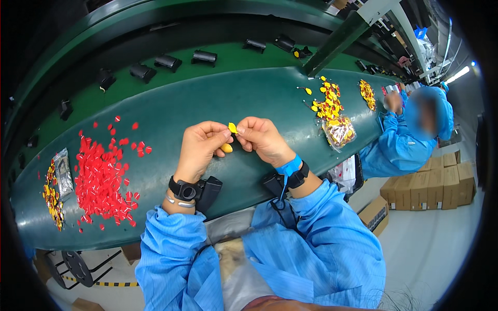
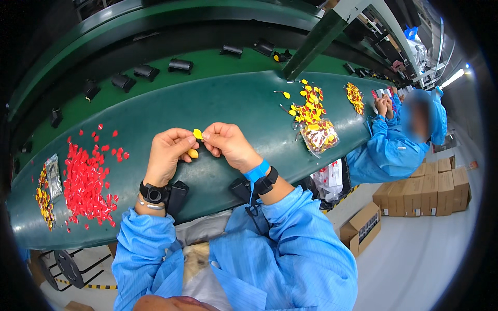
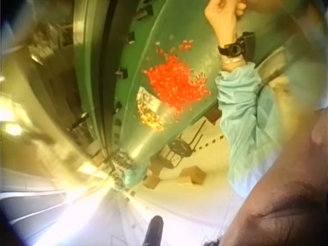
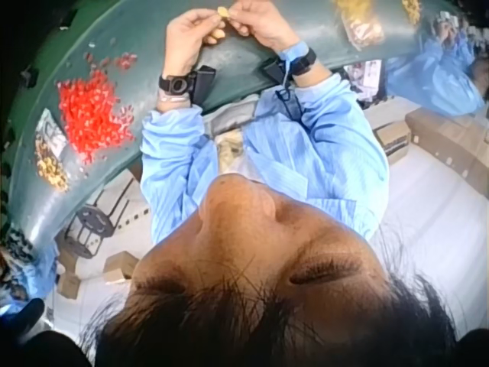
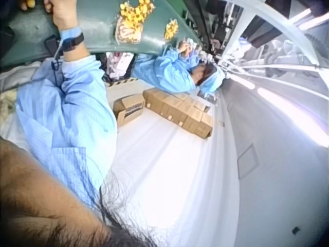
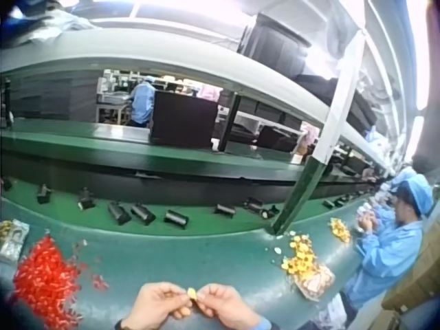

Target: The person is manually assembling small yellow and red plastic components onto a black plastic frame at a factory conveyor belt.

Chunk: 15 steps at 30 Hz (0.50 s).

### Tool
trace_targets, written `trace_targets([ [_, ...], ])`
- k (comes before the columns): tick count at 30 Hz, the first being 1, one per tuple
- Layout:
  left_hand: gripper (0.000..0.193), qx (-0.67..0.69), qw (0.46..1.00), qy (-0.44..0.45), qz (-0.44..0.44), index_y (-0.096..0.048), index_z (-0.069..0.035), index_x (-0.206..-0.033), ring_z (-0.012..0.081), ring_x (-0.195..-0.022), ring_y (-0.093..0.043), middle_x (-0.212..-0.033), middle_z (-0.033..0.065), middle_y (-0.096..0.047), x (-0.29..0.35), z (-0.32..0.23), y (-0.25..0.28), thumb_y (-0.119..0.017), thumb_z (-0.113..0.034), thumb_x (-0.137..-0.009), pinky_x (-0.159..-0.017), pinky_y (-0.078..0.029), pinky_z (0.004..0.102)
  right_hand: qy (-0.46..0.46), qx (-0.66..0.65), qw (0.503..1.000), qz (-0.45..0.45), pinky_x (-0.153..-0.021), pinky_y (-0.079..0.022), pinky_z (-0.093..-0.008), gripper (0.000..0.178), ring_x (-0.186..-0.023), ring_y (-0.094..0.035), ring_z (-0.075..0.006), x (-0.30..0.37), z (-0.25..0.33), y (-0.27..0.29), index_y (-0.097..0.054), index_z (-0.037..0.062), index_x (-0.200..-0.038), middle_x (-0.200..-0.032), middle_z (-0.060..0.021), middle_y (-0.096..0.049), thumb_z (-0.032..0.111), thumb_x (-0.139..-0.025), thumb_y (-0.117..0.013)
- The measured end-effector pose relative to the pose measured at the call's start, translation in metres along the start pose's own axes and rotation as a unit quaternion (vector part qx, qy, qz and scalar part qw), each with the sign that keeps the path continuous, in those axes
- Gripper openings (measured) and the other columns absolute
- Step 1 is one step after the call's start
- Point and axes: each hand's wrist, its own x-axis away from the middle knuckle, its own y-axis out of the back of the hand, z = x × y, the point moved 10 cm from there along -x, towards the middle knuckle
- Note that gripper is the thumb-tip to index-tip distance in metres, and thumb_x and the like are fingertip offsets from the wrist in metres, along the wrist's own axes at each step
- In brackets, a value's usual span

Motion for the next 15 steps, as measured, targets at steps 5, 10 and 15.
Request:
trace_targets([
  [5,0.008,0.008,1.000,-0.003,-0.022,-0.063,-0.001,-0.088,0.0097,-0.058,-0.060,-0.073,0.0063,-0.065,-0.001,0.000,0.002,-0.063,-0.006,-0.082,-0.048,-0.044,0.0178,0.025,0.021,0.999,-0.017,-0.050,-0.036,-0.0179,0.012,-0.057,-0.046,-0.0048,0.003,0.008,0.000,-0.058,0.0027,-0.086,-0.069,0.0010,-0.054,0.015,-0.089,-0.059],
  [10,0.005,0.019,0.999,-0.013,-0.022,-0.064,-0.001,-0.084,0.0089,-0.057,-0.059,-0.071,0.0052,-0.064,0.002,-0.005,0.002,-0.061,-0.003,-0.080,-0.048,-0.043,0.0175,0.023,-0.004,1.000,0.003,-0.051,-0.035,-0.0201,0.012,-0.058,-0.045,-0.0064,0.003,0.005,-0.004,-0.058,0.0013,-0.087,-0.071,-0.0004,-0.054,0.013,-0.089,-0.059],
  [15,0.005,-0.004,0.999,-0.017,-0.030,-0.063,-0.001,-0.082,0.0086,-0.059,-0.058,-0.072,0.0042,-0.063,-0.001,-0.003,0.011,-0.059,-0.003,-0.081,-0.050,-0.045,0.0183,0.012,-0.112,0.983,0.146,-0.050,-0.032,-0.0220,0.013,-0.055,-0.042,-0.0077,0.015,0.010,-0.035,-0.057,-0.0002,-0.086,-0.067,-0.0018,-0.052,0.012,-0.089,-0.059],
])
